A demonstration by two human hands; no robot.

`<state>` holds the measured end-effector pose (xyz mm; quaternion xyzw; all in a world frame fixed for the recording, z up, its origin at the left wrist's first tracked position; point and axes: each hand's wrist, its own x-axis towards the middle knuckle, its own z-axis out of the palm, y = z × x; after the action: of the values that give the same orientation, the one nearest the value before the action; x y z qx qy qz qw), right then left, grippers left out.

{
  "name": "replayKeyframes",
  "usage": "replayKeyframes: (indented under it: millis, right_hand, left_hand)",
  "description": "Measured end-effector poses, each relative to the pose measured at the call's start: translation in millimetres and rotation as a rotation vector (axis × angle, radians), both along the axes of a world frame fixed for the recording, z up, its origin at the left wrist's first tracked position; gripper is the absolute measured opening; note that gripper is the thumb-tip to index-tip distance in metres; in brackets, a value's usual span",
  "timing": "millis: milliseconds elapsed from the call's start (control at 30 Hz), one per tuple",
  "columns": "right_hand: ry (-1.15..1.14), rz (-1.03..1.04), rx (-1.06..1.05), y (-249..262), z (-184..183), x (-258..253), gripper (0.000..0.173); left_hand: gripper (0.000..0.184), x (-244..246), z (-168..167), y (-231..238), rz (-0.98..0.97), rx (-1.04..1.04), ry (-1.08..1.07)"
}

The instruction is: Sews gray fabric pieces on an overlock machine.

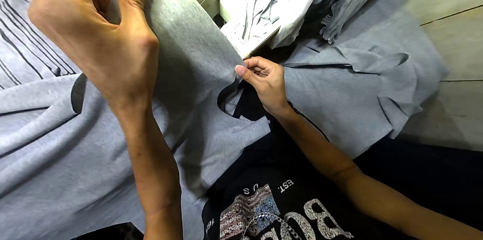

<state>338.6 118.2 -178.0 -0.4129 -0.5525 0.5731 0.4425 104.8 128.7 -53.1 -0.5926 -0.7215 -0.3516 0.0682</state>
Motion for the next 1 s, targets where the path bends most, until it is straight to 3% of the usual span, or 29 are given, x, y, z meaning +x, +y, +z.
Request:
replayKeyframes:
  millis: [200,533,733,1000]
  right_hand:
    - [0.008,-0.005,-0.009,-1,1,-1,0.010]
    - [0.008,0.030,-0.014,0,-1,0,0.013]
    - [-0.166,0.071,0.082,7,23,0,0.021]
    - [-0.218,-0.018,0.128,11,26,2,0.011]
  left_hand:
    - [0.032,-3,0,0,-0.009,0.037,0.056]
    - [0.033,0,4,-5,-0.037,-0.099,-0.018]
    - [0.022,-8,3,-10,-0.085,-0.030,-0.035]
    - [0.016,0,4,-5,-0.100,0.116,-0.086]
